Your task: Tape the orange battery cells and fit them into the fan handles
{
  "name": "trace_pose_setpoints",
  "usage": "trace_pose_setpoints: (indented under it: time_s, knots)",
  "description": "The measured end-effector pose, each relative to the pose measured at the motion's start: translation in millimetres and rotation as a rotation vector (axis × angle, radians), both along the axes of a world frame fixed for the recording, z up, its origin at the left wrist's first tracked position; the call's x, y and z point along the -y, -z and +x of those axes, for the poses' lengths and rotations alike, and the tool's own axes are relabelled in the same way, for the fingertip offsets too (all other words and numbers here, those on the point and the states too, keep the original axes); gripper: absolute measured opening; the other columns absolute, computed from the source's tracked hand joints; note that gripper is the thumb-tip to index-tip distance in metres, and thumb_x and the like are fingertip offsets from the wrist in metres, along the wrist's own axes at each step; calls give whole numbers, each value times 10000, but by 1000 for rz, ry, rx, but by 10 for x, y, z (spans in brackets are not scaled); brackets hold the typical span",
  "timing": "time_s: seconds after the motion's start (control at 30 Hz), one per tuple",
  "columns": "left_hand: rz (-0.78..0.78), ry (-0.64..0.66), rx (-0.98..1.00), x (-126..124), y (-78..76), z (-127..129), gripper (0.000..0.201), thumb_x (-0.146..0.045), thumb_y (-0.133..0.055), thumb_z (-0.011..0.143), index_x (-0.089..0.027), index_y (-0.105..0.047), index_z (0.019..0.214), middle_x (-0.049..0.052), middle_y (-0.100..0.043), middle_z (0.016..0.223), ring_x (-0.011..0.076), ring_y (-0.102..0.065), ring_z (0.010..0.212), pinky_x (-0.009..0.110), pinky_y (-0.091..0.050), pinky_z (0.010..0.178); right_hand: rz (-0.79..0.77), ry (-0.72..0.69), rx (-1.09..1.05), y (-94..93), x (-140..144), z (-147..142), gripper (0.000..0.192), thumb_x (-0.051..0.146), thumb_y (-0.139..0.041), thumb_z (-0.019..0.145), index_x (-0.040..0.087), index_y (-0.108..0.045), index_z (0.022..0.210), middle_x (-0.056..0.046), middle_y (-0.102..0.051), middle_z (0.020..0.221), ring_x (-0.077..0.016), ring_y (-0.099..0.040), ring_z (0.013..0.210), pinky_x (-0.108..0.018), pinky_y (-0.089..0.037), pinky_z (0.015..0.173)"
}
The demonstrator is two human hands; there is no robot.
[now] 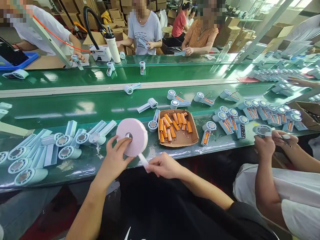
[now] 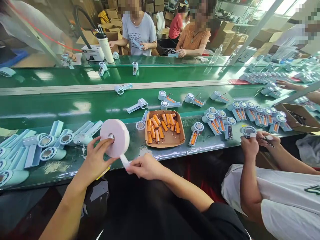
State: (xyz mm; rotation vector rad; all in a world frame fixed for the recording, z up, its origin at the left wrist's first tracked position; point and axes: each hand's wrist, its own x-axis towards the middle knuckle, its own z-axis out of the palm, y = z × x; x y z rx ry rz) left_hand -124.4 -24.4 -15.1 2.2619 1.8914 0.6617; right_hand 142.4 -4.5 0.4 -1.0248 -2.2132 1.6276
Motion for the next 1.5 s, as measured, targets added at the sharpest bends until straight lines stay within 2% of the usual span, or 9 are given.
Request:
trace_pose_setpoints:
  time_s: [0.1, 0.27, 0.37, 0.47, 0.63, 0.9, 1.23, 1.37, 1.5]
  knots:
    - [-6, -121, 121, -14, 75, 1, 628, -293, -709, 833, -296, -550, 1440, 101, -633, 1437, 398, -452, 1459, 584, -520, 1156, 161, -194, 122, 25, -99, 90, 220, 439, -761, 952, 242, -852, 917, 19, -738, 650, -148, -667, 601, -241, -453, 612]
    - [73, -95, 184, -5, 192, 143, 584, -276, -692, 853, -271, -541, 1418, 116, -614, 1442, 375, -446, 1469, 550, -533, 1155, 640, 234, 270, -7, -922, 380, 312, 245, -553, 1054, 223, -789, 1258, -118, -797, 1245, -280, -734, 1131, -414, -541, 1020]
    - [82, -34, 160, 4, 229, 276, 586, -235, -702, 840, -264, -553, 1406, 116, -632, 1430, 377, -464, 1454, 577, -482, 1202, 831, 150, 398, 45, -1413, 443, 484, 62, -531, 971, 177, -682, 1416, -166, -676, 1469, -324, -593, 1383, -534, -433, 1187]
    - [62, 15, 146, 2, 269, 358, 597, -223, -693, 850, -258, -551, 1429, 115, -637, 1438, 378, -461, 1458, 587, -465, 1212, 842, 28, 456, 128, -1627, 435, 539, 55, -558, 952, 141, -610, 1482, -187, -674, 1440, -325, -576, 1369, -524, -449, 1154]
    - [4, 13, 112, 23, 323, 386, 593, -207, -663, 856, -256, -569, 1440, 112, -650, 1431, 382, -463, 1450, 587, -489, 1183, 856, 13, 577, 48, -1560, 573, 353, 194, -657, 981, 225, -747, 1321, -174, -717, 1295, -353, -583, 1216, -514, -441, 1065]
    - [216, 112, -54, 97, 178, 494, 574, -102, -637, 862, -230, -647, 1422, 96, -724, 1308, 378, -486, 1343, 515, -545, 1068, 482, 435, 201, -135, -726, 792, 460, 536, -548, 1035, 166, -817, 1091, -49, -734, 783, -208, -631, 731, -286, -463, 687]
    - [282, 130, -142, 68, 72, 618, 534, -74, -669, 857, -211, -706, 1371, 89, -760, 1259, 340, -522, 1230, 448, -502, 1019, 304, 459, 82, -188, -254, 572, 540, 608, -564, 995, 165, -727, 733, 7, -566, 625, -144, -480, 630, -265, -370, 607]
    - [339, 117, -175, 78, 17, 616, 507, -58, -671, 874, -218, -719, 1353, 71, -778, 1225, 314, -536, 1168, 434, -470, 1027, 89, 435, -93, -115, -258, 522, 464, 633, -700, 905, 179, -796, 897, -23, -717, 792, -216, -648, 794, -309, -513, 749]
    - [416, 106, -216, 87, -89, 626, 475, -74, -672, 915, -234, -721, 1360, 46, -792, 1199, 306, -524, 1112, 428, -459, 996, -156, 533, -356, -36, -334, 507, 619, 598, -884, 737, 195, -796, 1198, -57, -798, 984, -269, -734, 962, -424, -595, 920]
